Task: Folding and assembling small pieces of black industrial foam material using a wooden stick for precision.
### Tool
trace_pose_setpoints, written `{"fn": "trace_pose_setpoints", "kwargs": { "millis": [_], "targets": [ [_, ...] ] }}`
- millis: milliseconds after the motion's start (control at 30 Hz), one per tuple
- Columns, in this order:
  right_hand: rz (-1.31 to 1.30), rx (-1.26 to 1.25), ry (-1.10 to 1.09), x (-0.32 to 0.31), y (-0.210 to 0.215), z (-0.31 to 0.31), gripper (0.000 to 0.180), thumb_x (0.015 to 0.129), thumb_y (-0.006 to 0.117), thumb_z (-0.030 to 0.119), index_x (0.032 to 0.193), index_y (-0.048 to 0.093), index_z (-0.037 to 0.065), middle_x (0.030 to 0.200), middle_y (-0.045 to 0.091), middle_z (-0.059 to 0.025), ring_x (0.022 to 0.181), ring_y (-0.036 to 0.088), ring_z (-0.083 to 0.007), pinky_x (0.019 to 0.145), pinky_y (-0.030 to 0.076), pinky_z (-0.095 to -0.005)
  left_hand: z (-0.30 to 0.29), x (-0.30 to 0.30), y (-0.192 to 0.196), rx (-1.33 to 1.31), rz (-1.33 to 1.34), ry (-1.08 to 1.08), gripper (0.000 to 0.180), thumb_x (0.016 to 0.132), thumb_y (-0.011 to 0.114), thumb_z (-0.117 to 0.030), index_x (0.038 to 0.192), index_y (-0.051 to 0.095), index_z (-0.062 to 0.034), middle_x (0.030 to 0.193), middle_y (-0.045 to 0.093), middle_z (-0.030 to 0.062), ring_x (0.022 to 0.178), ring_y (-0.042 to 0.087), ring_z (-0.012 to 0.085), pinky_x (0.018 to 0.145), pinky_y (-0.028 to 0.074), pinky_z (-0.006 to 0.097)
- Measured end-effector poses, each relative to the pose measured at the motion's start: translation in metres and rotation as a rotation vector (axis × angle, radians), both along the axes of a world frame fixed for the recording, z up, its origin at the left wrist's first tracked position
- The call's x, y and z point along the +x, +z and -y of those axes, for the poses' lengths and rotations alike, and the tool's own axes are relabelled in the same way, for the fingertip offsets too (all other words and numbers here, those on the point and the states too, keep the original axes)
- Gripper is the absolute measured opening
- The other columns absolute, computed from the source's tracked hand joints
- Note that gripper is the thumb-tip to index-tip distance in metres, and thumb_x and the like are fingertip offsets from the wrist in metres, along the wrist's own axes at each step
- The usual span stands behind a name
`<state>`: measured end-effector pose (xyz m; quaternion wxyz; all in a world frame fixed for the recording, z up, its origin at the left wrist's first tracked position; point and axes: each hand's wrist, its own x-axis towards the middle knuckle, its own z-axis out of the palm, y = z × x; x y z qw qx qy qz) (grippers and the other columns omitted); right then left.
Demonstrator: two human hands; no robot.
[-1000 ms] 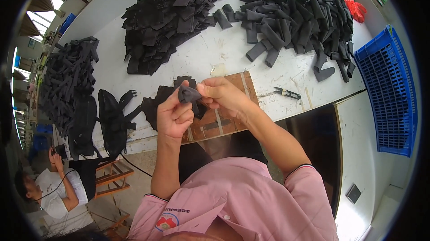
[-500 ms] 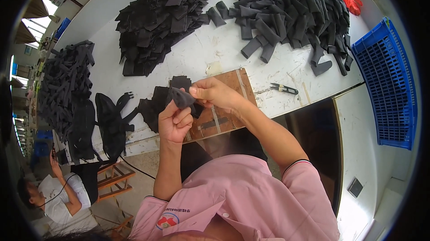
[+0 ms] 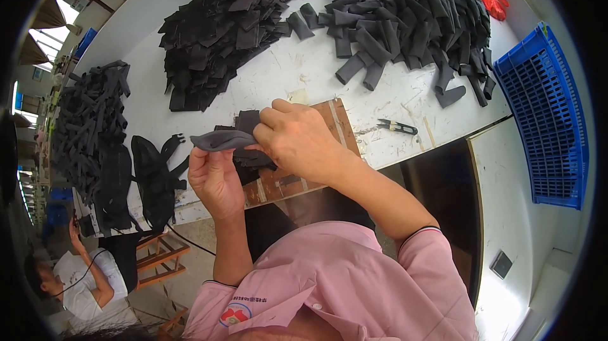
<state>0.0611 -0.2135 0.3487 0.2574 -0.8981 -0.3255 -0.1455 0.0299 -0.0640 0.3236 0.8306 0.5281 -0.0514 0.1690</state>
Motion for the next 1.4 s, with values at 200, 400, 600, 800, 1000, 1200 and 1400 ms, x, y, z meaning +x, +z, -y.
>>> {"fn": "trace_pose_setpoints", "kwargs": {
  "millis": [200,400,600,800,1000,1200,1400],
  "targets": [
    [-0.129,0.208,0.002,0.004,-0.055,0.005,0.02,0.078,0.057,0.023,0.082,0.056,0.002,0.064,0.047,-0.01,0.057,0.048,-0.0286,0.052,0.04,-0.0364,0.004,0.02,-0.012,-0.015,-0.139,-0.278,0.014,0.079,0.054,-0.001,0.092,0.055,0.0021,0.093,0.058,0.0114,0.089,0.054,0.017,0.08,0.043,0.029],
    [-0.272,0.552,0.142,-0.001,-0.082,0.01,0.021,0.082,0.053,0.024,0.085,0.057,0.004,0.072,0.054,-0.0126,0.063,0.053,-0.0307,0.055,0.042,-0.0369,0.016,0.031,0.007,0.915,-0.062,-0.231,0.011,0.071,0.065,0.0,0.08,0.058,0.0007,0.074,0.057,0.0016,0.064,0.049,0.0054,0.058,0.04,0.019],
    [-0.242,0.468,0.064,0.003,-0.062,0.007,0.024,0.082,0.052,0.026,0.075,0.055,0.003,0.067,0.053,-0.0141,0.062,0.052,-0.0322,0.056,0.04,-0.0386,0.015,0.02,0.008,0.476,-0.018,-0.229,0.013,0.078,0.059,-0.003,0.09,0.058,0.001,0.079,0.06,0.0074,0.07,0.055,0.0105,0.063,0.045,0.022],
    [-0.342,0.128,0.096,0.009,-0.031,0.012,0.026,0.08,0.056,0.025,0.074,0.055,0.0,0.063,0.051,-0.0126,0.062,0.05,-0.0327,0.054,0.039,-0.0386,-0.003,0.015,0.002,-0.257,-0.05,-0.251,0.015,0.083,0.055,-0.014,0.092,0.058,-0.0023,0.092,0.059,0.0121,0.085,0.055,0.0213,0.081,0.042,0.036],
    [-0.198,0.169,0.047,0.004,-0.051,0.001,0.031,0.08,0.055,0.03,0.063,0.05,0.004,0.056,0.051,-0.0133,0.056,0.051,-0.032,0.05,0.039,-0.0392,-0.009,0.016,-0.017,-0.132,-0.07,-0.211,0.016,0.086,0.048,-0.009,0.093,0.056,0.003,0.094,0.059,0.0117,0.087,0.054,0.0153,0.075,0.041,0.025],
    [-0.27,0.178,0.059,0.002,-0.054,0.003,0.029,0.079,0.059,0.025,0.063,0.05,0.003,0.058,0.053,-0.0149,0.053,0.051,-0.0324,0.049,0.04,-0.0361,-0.009,0.018,-0.009,-0.035,-0.046,-0.222,0.012,0.083,0.051,-0.003,0.091,0.057,0.0026,0.092,0.06,0.0103,0.086,0.055,0.0142,0.078,0.041,0.025],
    [-0.805,1.364,0.429,0.061,0.007,0.033,0.053,0.089,0.037,0.045,0.08,0.057,-0.002,0.06,0.054,-0.004,0.054,0.051,-0.0107,0.056,0.042,-0.0245,-0.041,0.015,-0.041,0.66,-0.139,0.053,0.016,0.077,0.053,0.001,0.092,0.058,-0.0002,0.092,0.06,0.0085,0.083,0.057,0.0151,0.077,0.044,0.026]
  ]
}}
